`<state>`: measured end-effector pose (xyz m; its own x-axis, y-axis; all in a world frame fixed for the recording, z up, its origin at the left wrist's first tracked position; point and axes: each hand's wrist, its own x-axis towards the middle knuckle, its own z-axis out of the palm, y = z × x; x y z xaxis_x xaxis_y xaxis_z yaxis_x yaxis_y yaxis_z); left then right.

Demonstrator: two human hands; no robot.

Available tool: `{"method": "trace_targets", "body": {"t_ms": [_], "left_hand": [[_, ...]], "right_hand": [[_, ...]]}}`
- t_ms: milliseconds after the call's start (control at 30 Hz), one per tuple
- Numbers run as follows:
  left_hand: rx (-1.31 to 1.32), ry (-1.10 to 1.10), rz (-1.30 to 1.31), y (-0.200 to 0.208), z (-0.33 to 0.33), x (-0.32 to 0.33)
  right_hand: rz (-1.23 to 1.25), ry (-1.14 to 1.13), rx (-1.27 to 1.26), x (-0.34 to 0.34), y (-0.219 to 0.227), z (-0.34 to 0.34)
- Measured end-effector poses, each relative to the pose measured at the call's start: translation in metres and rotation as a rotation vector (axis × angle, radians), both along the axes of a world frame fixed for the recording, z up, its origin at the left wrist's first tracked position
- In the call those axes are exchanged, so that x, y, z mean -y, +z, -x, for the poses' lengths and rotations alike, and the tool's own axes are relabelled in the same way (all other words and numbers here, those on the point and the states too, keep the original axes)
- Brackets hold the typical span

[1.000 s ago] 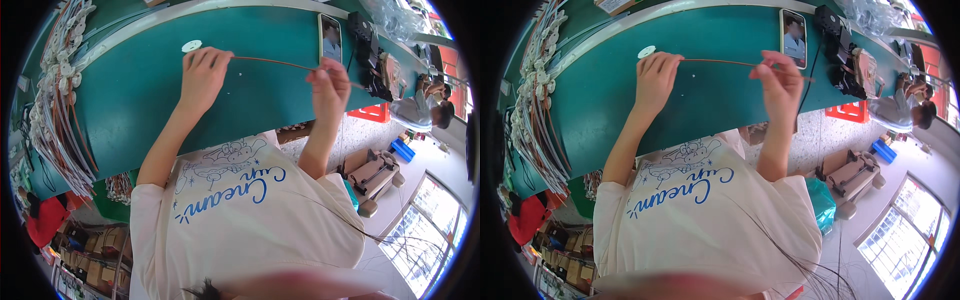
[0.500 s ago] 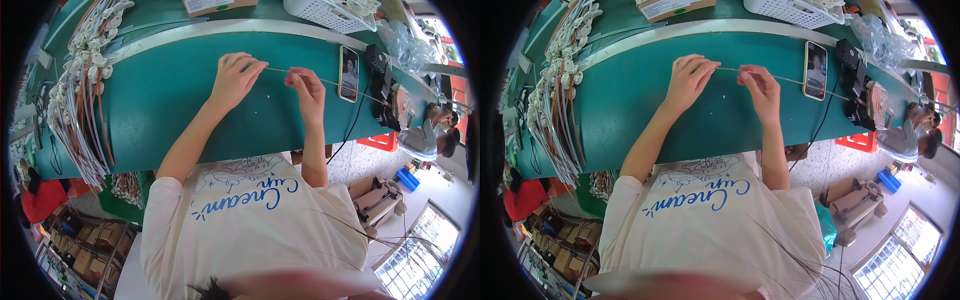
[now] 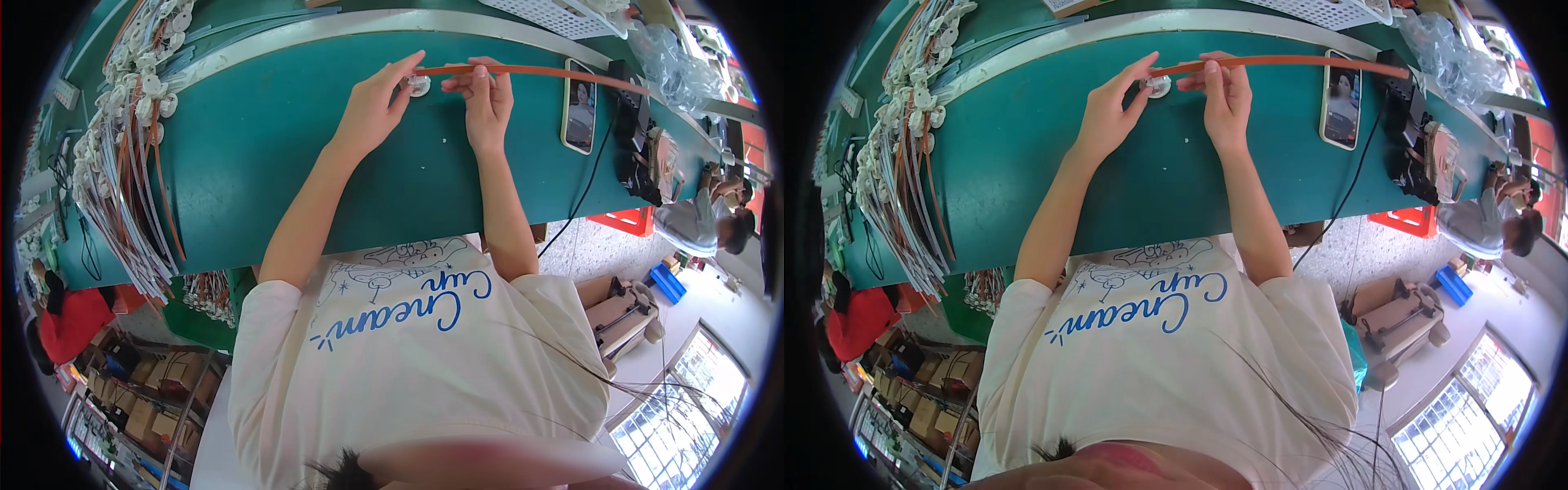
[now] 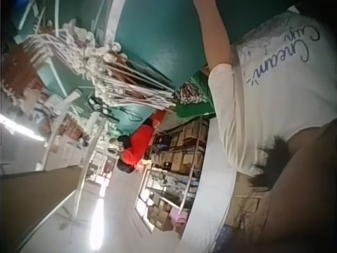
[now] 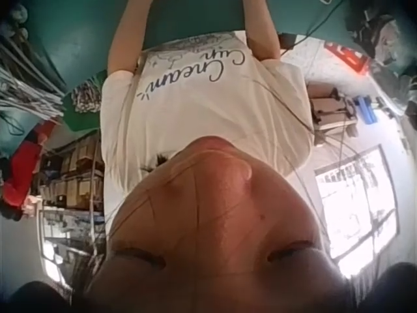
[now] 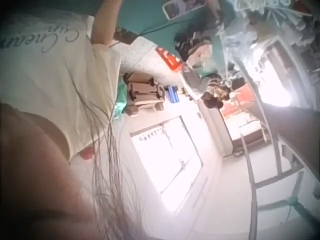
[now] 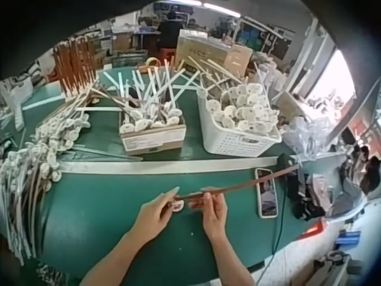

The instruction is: Assembling LED light components by attaching light strips to circular plastic bases.

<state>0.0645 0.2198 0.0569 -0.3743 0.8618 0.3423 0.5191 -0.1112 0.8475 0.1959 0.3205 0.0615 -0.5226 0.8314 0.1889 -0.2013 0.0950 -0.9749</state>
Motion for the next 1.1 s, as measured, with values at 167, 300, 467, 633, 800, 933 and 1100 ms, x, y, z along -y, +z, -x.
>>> {"method": "trace_targets", "body": {"t_ms": [167,300,467,633,800,933,1100], "left_hand": [[-0.027,0.008,-0.032,-0.001,0.0,-0.003],[-0.068,0.035,-0.053,-0.002,0.002,-0.006],[-0.134,0.053,0.01,-0.007,0.001,-0.004],[-0.203,0.135,0.02,-0.011,0.0,-0.003],[-0.19,0.045,0.012,-0.006,0.002,-0.001],[-0.255,-0.068,0.0,-0.005,0.003,0.002],[-0.251,-0.023,0.026,-0.008,0.006,0.001]], "right_hand": [[0.045,0.14,-0.043,0.001,0.0,0.002],[0.133,0.209,-0.065,0.001,-0.002,0.002],[0.173,0.284,0.006,-0.002,-0.002,-0.001],[0.34,0.362,-0.208,0.0,0.003,-0.003],[0.168,0.283,-0.086,-0.003,-0.006,-0.004],[0.168,0.265,-0.088,-0.001,0.0,-0.005],[0.12,0.268,-0.029,-0.001,-0.001,-0.005]]}}
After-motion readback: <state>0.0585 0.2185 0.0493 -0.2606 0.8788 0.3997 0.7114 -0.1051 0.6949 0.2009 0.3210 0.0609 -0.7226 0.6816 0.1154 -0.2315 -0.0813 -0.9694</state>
